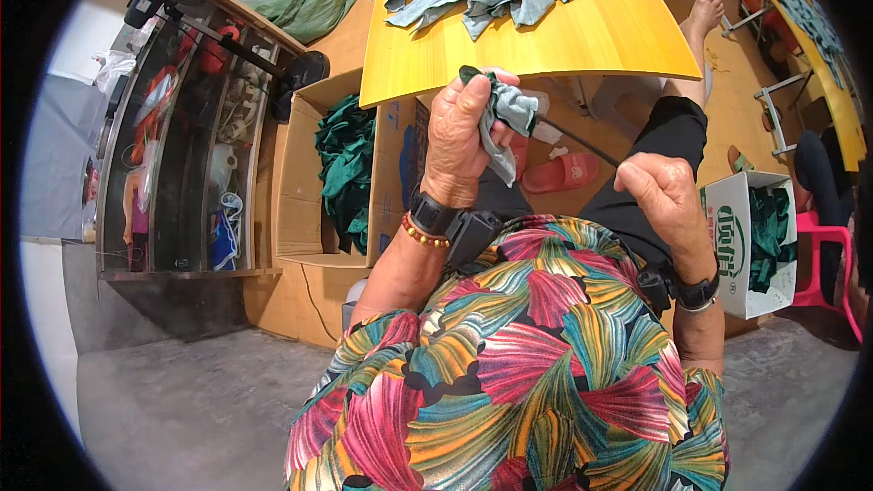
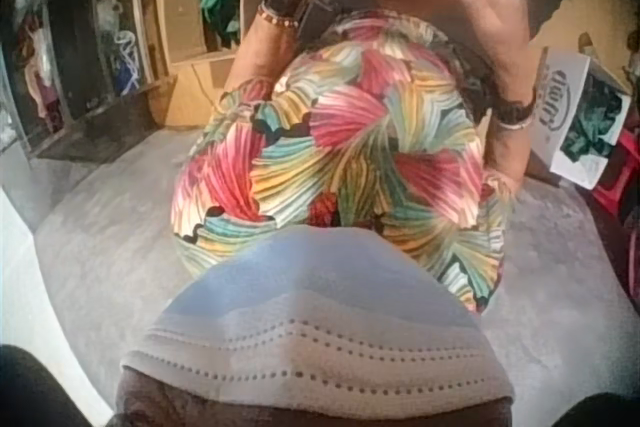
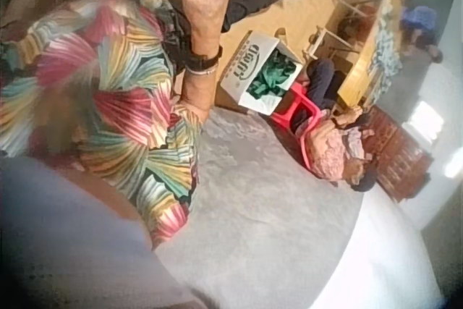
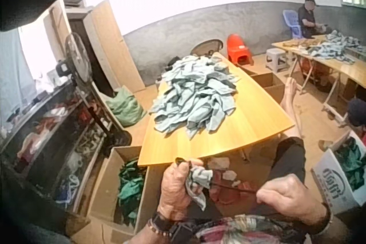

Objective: Folding and organizing small green and gray fabric pieces on a wooden table.

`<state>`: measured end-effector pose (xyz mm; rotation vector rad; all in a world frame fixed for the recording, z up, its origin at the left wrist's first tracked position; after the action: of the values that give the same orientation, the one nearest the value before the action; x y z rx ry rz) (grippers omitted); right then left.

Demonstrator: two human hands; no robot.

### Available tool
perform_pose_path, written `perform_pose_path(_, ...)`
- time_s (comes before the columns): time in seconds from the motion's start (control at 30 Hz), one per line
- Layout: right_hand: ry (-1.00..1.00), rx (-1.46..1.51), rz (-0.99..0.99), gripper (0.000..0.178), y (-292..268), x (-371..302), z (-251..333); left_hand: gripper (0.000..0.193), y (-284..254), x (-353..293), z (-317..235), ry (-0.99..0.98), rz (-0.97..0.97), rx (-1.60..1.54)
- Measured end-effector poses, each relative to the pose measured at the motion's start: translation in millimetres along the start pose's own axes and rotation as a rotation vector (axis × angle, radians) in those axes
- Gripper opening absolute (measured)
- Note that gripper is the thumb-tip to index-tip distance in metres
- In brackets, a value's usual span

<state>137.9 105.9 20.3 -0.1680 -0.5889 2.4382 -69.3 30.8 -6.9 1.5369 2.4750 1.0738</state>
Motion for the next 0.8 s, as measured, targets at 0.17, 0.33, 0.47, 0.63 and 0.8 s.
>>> perform_pose_path(0.17,-0.086,-0.053,-0.189,0.027,0,9,6,0.036,19,-6,-5,0.003,0.12,0.054)
perform_pose_path(0.33,-0.102,-0.122,-0.181,0.03,1,9,8,0.03,28,-11,-14,-0.034,0.098,0.134)
perform_pose_path(0.47,-0.069,-0.296,-0.094,0.032,-5,8,9,0.025,27,-14,-11,-0.068,0.116,0.158)
perform_pose_path(0.63,0.0,-0.226,-0.045,0.035,8,18,1,0.019,39,-21,18,-0.131,0.107,0.187)
perform_pose_path(0.8,0.479,0.864,0.355,0.037,65,23,-35,0.022,30,-15,26,-0.047,0.056,0.158)
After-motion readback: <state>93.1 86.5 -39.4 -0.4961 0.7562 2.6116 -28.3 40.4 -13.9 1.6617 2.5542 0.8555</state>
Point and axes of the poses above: each hand's wrist, its own x-axis towards the middle knuckle, its own y-axis out of the palm, z = x × y, the point moved 5 cm from there along x, towards the middle knuckle, and after that the axes turned 11 degrees about y, right-handed, at the moved point
